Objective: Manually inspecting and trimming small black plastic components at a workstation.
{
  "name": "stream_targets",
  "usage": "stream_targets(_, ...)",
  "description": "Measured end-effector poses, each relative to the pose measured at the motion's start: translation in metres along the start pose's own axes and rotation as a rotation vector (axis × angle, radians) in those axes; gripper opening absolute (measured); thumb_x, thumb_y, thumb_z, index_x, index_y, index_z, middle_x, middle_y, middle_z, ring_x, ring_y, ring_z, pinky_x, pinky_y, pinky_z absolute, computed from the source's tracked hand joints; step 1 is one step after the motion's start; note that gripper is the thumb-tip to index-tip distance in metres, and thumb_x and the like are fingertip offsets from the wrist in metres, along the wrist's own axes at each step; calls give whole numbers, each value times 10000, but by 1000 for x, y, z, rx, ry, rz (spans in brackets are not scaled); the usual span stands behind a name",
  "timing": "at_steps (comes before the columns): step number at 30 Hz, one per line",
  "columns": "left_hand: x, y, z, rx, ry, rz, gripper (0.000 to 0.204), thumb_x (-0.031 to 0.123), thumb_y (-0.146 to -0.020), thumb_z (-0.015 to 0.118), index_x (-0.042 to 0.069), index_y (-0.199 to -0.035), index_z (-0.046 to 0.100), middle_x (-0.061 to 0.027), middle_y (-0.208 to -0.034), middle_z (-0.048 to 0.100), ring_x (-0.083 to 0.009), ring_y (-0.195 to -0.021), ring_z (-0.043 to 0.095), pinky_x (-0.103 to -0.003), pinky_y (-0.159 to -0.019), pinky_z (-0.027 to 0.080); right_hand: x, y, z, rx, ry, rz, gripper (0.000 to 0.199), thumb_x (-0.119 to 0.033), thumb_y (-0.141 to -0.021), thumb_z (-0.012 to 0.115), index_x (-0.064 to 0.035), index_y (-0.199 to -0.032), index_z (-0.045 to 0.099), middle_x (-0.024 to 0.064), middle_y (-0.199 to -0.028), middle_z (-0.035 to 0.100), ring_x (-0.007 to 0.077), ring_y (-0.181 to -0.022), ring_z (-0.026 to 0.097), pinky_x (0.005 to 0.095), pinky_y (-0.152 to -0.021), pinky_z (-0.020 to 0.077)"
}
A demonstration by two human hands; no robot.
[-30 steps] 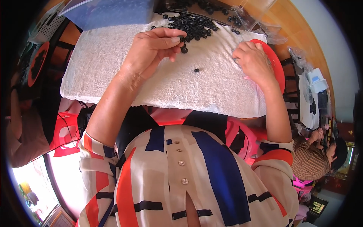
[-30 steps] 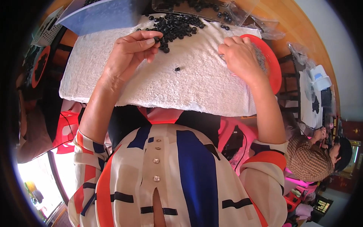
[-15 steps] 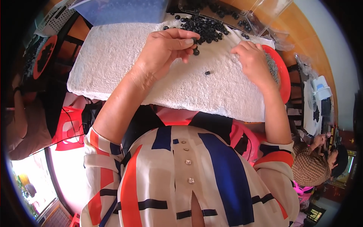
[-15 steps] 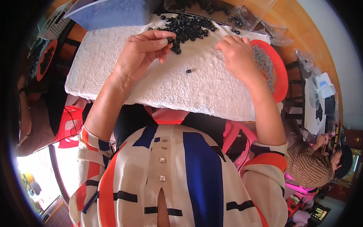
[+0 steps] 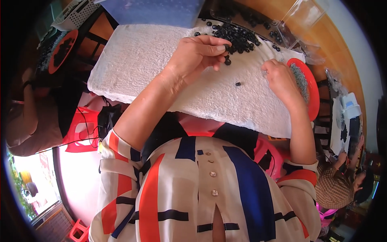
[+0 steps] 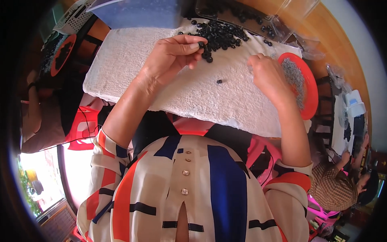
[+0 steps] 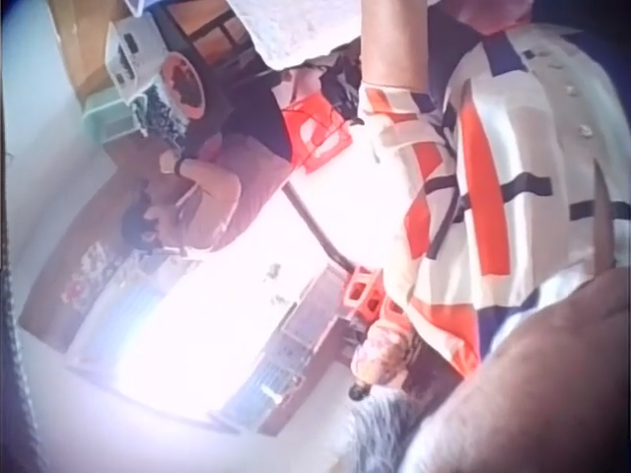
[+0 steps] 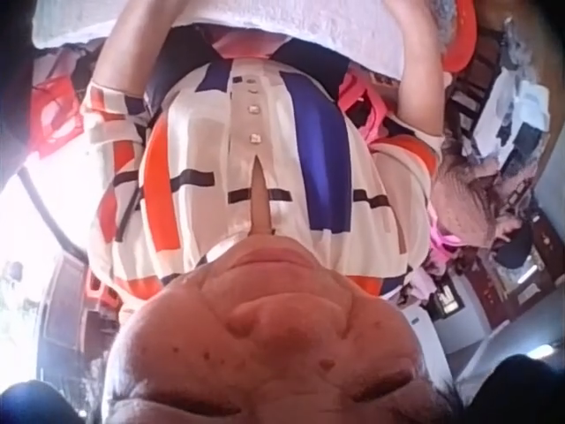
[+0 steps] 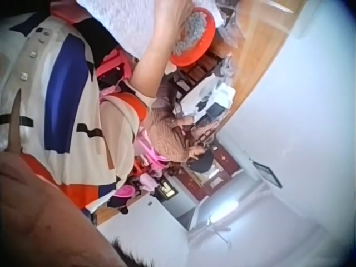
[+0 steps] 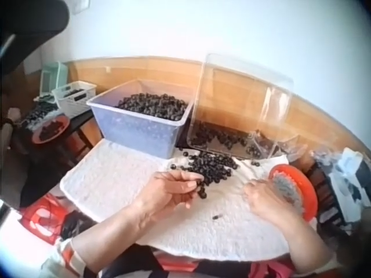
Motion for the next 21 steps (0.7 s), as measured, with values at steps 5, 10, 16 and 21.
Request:
stream_targets(5, 2, 1, 0, -23, 48, -4, 180, 7, -900, 608, -83, -1055, 625, -137, -862, 652, -197, -736, 651, -291, -593, 533, -2, -2, -1, 11, -154, 178, 169, 57, -821, 516, 11, -954, 608, 127, -895, 645, 278, -848, 633, 342, -776, 487)
stream_targets(10, 1, -1, -2, -12, 120, -39, 174, 5, -910, 589, -89, -1055, 606, -145, -874, 647, -205, -732, 645, -295, -601, 530, -45, -35, -12, 174, -994, 192, 172, 26, -873, 572, 16, -1029, 643, 30, -971, 658, 108, -936, 615, 240, -846, 467)
stream_targets(16, -2, -6, -11, -6, 199, -31, 187, 22, -946, 520, -74, -1102, 556, -151, -940, 621, -221, -816, 618, -303, -670, 500, -78, -66, -12, 292, -1066, 111, 154, 4, -893, 602, 13, -1038, 653, 1, -957, 653, 65, -888, 585, 210, -822, 458)
stream_targets(21, 3, -1, -7, 40, 143, -47, 190, 12, -951, 501, -75, -1114, 547, -154, -937, 619, -228, -838, 613, -307, -677, 497, -83, -69, -12, 318, -901, 40, 144, 22, -882, 603, 17, -1014, 662, 10, -932, 638, 78, -870, 587, 211, -802, 466)
Point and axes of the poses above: each hand's wrist, its own y-axis away from the middle knuckle, its own z-axis out of the palm, x = y × z, the point moved 4 cm from there along -y, towards the middle knuckle
